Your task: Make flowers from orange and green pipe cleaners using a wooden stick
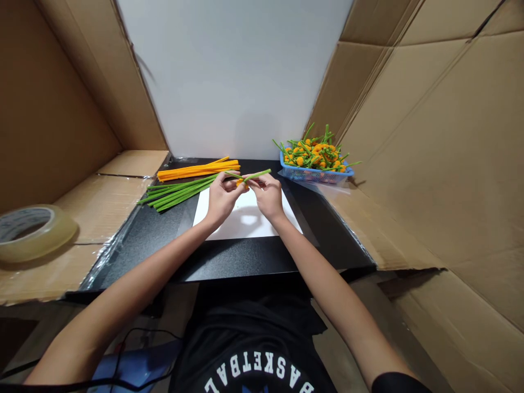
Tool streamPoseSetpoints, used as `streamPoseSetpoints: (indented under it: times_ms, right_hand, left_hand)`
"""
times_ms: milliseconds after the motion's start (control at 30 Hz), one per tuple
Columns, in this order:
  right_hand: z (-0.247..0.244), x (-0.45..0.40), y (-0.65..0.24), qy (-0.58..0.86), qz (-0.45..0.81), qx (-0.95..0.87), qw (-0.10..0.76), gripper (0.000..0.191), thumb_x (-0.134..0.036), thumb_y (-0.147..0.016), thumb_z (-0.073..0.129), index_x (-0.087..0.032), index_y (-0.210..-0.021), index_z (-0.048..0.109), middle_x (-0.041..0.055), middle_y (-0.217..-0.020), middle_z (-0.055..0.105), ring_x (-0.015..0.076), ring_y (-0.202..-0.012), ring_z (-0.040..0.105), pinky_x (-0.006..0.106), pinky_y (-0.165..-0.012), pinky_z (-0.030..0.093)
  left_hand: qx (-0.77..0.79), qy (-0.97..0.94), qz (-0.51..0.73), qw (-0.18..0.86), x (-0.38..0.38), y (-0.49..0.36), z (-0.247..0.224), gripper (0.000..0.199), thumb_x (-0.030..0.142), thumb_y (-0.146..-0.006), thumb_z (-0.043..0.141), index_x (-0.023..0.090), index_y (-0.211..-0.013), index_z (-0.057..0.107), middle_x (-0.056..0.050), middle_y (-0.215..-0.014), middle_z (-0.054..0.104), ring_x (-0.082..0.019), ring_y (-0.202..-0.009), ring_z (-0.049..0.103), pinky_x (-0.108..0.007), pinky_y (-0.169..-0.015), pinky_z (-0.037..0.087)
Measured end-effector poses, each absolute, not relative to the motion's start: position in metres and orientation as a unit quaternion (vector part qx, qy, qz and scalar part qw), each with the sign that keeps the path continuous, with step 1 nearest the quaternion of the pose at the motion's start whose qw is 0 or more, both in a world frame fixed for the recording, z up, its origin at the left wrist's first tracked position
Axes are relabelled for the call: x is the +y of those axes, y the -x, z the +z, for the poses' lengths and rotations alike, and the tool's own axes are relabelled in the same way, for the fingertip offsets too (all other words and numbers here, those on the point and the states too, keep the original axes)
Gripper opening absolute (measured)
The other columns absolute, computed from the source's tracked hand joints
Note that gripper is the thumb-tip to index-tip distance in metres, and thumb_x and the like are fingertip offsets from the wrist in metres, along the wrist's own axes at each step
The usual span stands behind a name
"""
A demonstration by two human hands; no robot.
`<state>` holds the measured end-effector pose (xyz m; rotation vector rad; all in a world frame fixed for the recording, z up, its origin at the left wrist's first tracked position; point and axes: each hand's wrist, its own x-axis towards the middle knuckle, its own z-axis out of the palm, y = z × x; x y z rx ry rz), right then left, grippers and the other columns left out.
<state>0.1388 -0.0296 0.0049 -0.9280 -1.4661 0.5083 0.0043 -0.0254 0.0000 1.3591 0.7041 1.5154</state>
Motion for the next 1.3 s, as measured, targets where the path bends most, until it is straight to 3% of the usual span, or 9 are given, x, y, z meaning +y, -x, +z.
streamPoseSetpoints:
  times_ms: [133, 333, 500, 633, 800, 900, 1000, 1133, 1300]
  right_hand:
    - [0.007, -0.031, -0.14, 0.406, 0.207, -0.659, 0.598, 0.02, -0.036, -0.089, 0.065, -0.024, -0.09, 0.08, 0.0065, -0.094, 0.069, 0.0201, -0.088, 0.064, 0.032, -0.075, 0.052]
    - [0.007, -0.032, -0.143, 0.403, 0.156, -0.703, 0.565, 0.018, -0.029, -0.09, 0.065, -0.025, -0.101, 0.078, 0.0064, -0.1, 0.067, 0.0202, -0.094, 0.061, 0.03, -0.072, 0.053]
    - [0.005, -0.032, -0.145, 0.42, 0.034, -0.72, 0.551, 0.016, -0.022, -0.091, 0.065, -0.025, -0.099, 0.079, 0.0069, -0.094, 0.065, 0.0218, -0.093, 0.057, 0.036, -0.08, 0.053]
    - [0.004, -0.032, -0.148, 0.412, -0.007, -0.726, 0.551, 0.013, -0.023, -0.091, 0.067, -0.025, -0.095, 0.079, 0.0063, -0.091, 0.065, 0.022, -0.09, 0.056, 0.037, -0.08, 0.053]
    - [0.004, -0.03, -0.15, 0.399, -0.017, -0.731, 0.553, 0.013, -0.027, -0.091, 0.067, -0.024, -0.093, 0.079, 0.0062, -0.088, 0.066, 0.0214, -0.087, 0.056, 0.037, -0.078, 0.051]
    - [0.006, -0.03, -0.149, 0.396, -0.012, -0.726, 0.562, 0.013, -0.029, -0.091, 0.067, -0.024, -0.091, 0.08, 0.0058, -0.085, 0.067, 0.0204, -0.083, 0.055, 0.036, -0.075, 0.05]
    - [0.007, -0.031, -0.149, 0.39, -0.002, -0.725, 0.568, 0.014, -0.03, -0.091, 0.067, -0.024, -0.09, 0.08, 0.0056, -0.082, 0.066, 0.0191, -0.078, 0.054, 0.035, -0.072, 0.047]
    - [0.007, -0.031, -0.151, 0.38, 0.005, -0.735, 0.562, 0.013, -0.028, -0.091, 0.067, -0.023, -0.088, 0.079, 0.0053, -0.082, 0.065, 0.0186, -0.076, 0.052, 0.034, -0.07, 0.045]
    - [0.007, -0.032, -0.154, 0.363, -0.024, -0.761, 0.537, 0.018, -0.016, -0.092, 0.062, -0.023, -0.085, 0.077, 0.0053, -0.082, 0.064, 0.0197, -0.081, 0.052, 0.034, -0.072, 0.043]
  left_hand:
    - [0.294, -0.546, 0.619, 0.482, -0.025, -0.003, 0.002, 0.051, 0.038, -0.069, 0.083, 0.021, -0.109, 0.056, -0.003, -0.084, 0.073, -0.02, -0.083, 0.074, -0.037, -0.081, 0.061]
    - [0.281, -0.529, 0.634, 0.489, -0.021, -0.002, 0.0, 0.048, 0.035, -0.07, 0.082, 0.021, -0.106, 0.054, -0.003, -0.084, 0.074, -0.02, -0.084, 0.074, -0.039, -0.084, 0.061]
    - [0.282, -0.524, 0.629, 0.5, -0.014, 0.0, -0.004, 0.047, 0.031, -0.07, 0.082, 0.021, -0.104, 0.051, -0.002, -0.082, 0.073, -0.022, -0.084, 0.075, -0.044, -0.085, 0.062]
    - [0.289, -0.531, 0.617, 0.503, -0.011, 0.002, -0.006, 0.045, 0.029, -0.072, 0.08, 0.021, -0.107, 0.052, -0.003, -0.082, 0.072, -0.023, -0.084, 0.074, -0.046, -0.086, 0.061]
    - [0.285, -0.523, 0.617, 0.515, -0.013, 0.003, -0.004, 0.063, 0.023, -0.072, 0.08, 0.024, -0.127, 0.049, -0.003, -0.082, 0.073, -0.023, -0.083, 0.074, -0.047, -0.087, 0.061]
    - [0.274, -0.518, 0.627, 0.514, -0.017, 0.001, -0.001, 0.064, 0.022, -0.073, 0.079, 0.025, -0.13, 0.05, -0.002, -0.082, 0.073, -0.022, -0.082, 0.074, -0.045, -0.087, 0.061]
    - [0.262, -0.526, 0.626, 0.513, -0.02, 0.0, 0.001, 0.054, 0.023, -0.073, 0.079, 0.024, -0.122, 0.057, -0.002, -0.083, 0.074, -0.02, -0.082, 0.074, -0.042, -0.086, 0.061]
    - [0.255, -0.559, 0.608, 0.502, -0.023, -0.001, 0.002, 0.029, 0.03, -0.074, 0.079, 0.019, -0.098, 0.067, -0.002, -0.081, 0.074, -0.018, -0.08, 0.073, -0.037, -0.084, 0.06]
    - [0.263, -0.6, 0.598, 0.462, -0.023, 0.001, 0.0, 0.036, 0.035, -0.067, 0.085, 0.017, -0.094, 0.069, -0.002, -0.082, 0.074, -0.017, -0.079, 0.071, -0.03, -0.08, 0.058]
